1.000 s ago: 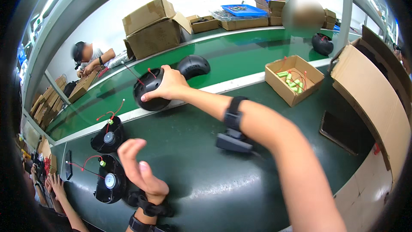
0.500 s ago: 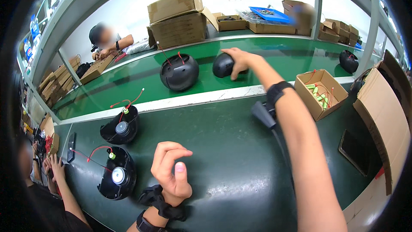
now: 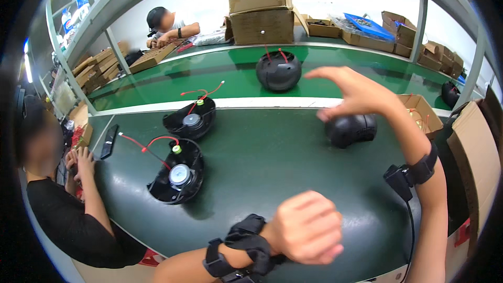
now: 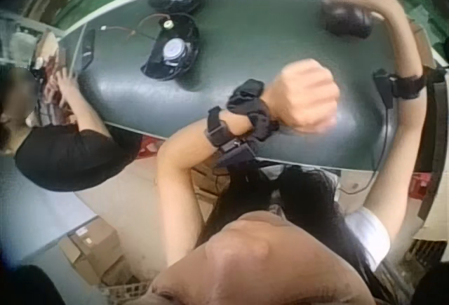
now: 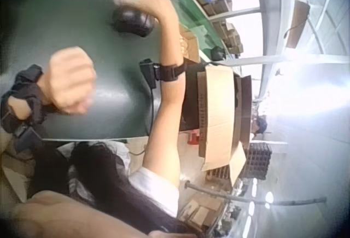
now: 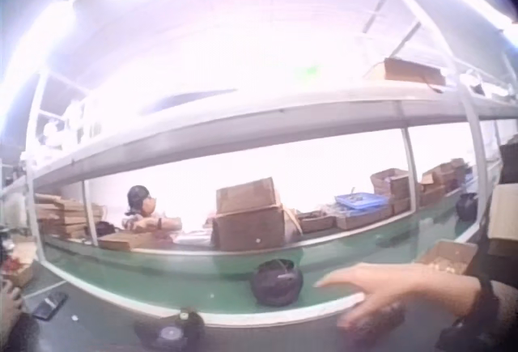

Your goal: The person is assembling plastic housing units by inserting internal components with wires and snapping the shell halves together.

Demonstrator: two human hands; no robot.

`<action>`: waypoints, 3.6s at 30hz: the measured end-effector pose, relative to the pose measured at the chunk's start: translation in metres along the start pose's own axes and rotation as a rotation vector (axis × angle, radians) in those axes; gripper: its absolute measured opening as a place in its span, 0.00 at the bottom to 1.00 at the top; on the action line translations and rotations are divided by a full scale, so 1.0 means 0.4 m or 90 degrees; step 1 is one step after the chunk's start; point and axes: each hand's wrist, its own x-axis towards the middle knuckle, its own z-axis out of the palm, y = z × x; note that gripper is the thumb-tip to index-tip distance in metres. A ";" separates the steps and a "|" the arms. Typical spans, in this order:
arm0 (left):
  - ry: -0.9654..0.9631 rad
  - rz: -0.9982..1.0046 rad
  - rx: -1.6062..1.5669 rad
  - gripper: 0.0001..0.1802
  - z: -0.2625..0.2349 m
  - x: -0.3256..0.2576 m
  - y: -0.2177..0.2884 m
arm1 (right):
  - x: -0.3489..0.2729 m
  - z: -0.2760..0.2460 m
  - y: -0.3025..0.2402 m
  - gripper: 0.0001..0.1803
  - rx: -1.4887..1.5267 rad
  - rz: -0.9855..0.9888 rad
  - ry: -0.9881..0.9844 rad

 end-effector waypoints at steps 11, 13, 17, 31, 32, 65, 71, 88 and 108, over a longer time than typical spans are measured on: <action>0.044 -0.006 0.043 0.09 -0.004 -0.010 0.008 | 0.299 0.433 -0.352 0.19 0.460 0.066 -0.079; 0.034 0.006 0.039 0.09 -0.002 -0.008 0.016 | 0.247 0.442 -0.302 0.20 0.484 0.040 -0.002; 0.090 0.057 0.088 0.14 -0.021 0.008 0.026 | 0.087 0.367 -0.196 0.14 0.519 0.103 -0.030; -0.201 -0.170 0.084 0.17 -0.006 0.031 -0.026 | -0.345 0.222 -0.134 0.15 -0.067 0.112 0.169; -0.178 -0.179 0.091 0.18 -0.008 0.025 -0.026 | -0.372 0.186 -0.175 0.13 -0.081 0.144 0.072; -0.161 -0.463 -0.046 0.19 -0.019 -0.029 0.021 | -0.216 0.025 -0.269 0.12 -0.059 -0.177 0.557; -0.202 -0.305 -0.013 0.24 0.000 0.052 -0.005 | -0.352 0.050 -0.207 0.10 0.004 0.207 0.035; -0.127 -0.341 -0.088 0.25 -0.001 0.035 -0.014 | -0.382 0.061 -0.192 0.06 -0.120 -0.035 0.241; -0.170 -0.422 -0.144 0.32 0.007 0.036 0.013 | -0.392 0.134 -0.159 0.23 0.670 0.096 0.150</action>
